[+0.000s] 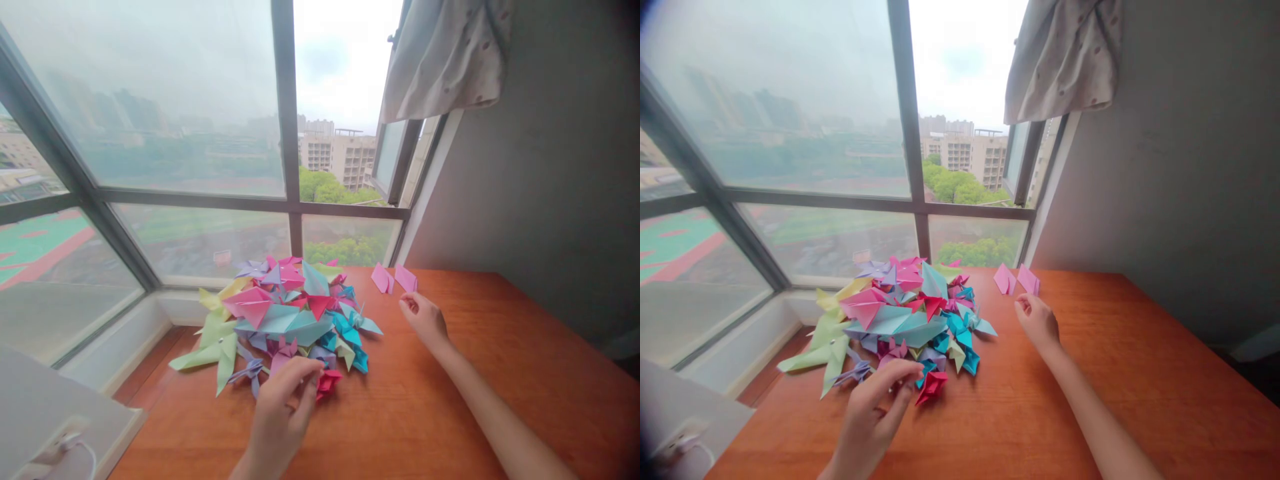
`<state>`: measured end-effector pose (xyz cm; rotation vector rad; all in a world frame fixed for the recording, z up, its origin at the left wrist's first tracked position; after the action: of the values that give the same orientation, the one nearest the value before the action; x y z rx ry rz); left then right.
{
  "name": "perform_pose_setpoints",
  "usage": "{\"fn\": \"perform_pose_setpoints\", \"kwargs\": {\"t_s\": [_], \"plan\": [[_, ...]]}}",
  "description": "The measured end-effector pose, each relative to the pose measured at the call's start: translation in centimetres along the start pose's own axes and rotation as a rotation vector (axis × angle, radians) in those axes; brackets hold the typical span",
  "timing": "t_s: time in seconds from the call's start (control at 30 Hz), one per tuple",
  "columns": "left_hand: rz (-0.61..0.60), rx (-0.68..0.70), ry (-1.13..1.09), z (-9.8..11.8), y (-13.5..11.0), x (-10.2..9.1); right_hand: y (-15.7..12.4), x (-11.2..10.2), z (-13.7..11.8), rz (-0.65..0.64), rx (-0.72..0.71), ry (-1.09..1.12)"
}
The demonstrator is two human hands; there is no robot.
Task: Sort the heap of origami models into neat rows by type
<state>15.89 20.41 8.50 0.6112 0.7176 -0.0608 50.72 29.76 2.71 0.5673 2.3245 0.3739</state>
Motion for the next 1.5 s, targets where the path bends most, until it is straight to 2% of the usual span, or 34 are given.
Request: {"fn": "perform_pose_setpoints", "kwargs": {"t_s": [0.1,0.2,0.33,0.53,0.63,0.73,0.87,0.93,1.0,1.17,1.27,1.4,1.5], "plan": [[0.145,-0.107,0.324,-3.5,2.2,-4.6,-1.4,0.4,-1.1,-0.051,-0.011,0.072],[0.114,-0.209,0.696,-6.5,4.2,-7.1,-2.9,0.8,-1.3,-0.074,0.013,0.112],[-0.047,-0.288,1.013,-7.9,5.8,-7.1,-4.5,0.8,-0.9,-0.088,0.041,0.131],[-0.141,-0.253,1.178,-7.4,6.9,-5.9,-6.3,-0.4,-0.3,-0.065,0.078,0.141],[-0.08,-0.282,1.201,-7.8,7.4,-6.4,-6.8,-1.1,-0.2,-0.047,0.092,0.166],[0.081,-0.302,1.217,-7.7,8.1,-7.9,-7.0,-1.7,-0.6,-0.034,0.091,0.188],[0.329,-0.179,1.128,-5.8,9.1,-9.6,-6.9,-2.4,-2.5,-0.012,0.061,0.206],[0.394,-0.068,0.992,-4.2,9.3,-9.7,-6.8,-2.7,-4.2,-0.01,0.032,0.236],[0.405,0.045,0.832,-2.3,9.4,-9.0,-6.9,-2.9,-6.5,-0.032,-0.011,0.279],[0.251,0.375,0.625,3.2,8.3,-4.6,-7.6,-3.4,-13.4,-0.158,-0.207,0.396],[0.123,0.502,0.542,5.9,7.1,-2.1,-8.0,-3.9,-16.7,-0.174,-0.357,0.435],[-0.048,0.579,0.427,8.6,5.8,0.4,-8.1,-4.0,-18.2,-0.167,-0.456,0.415],[-0.096,0.585,0.34,9.3,5.3,1.4,-8.1,-3.4,-18.0,-0.209,-0.491,0.399]]}}
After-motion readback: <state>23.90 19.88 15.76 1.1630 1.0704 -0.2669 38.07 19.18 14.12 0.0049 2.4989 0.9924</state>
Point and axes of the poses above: each hand's wrist, its own y-axis towards the middle knuckle, its own x-axis out of the palm, z = x × y, the point moved 6 cm from there along y, towards the middle knuckle, and after that the axes turned 13 degrees about y, right-handed, at the moved point
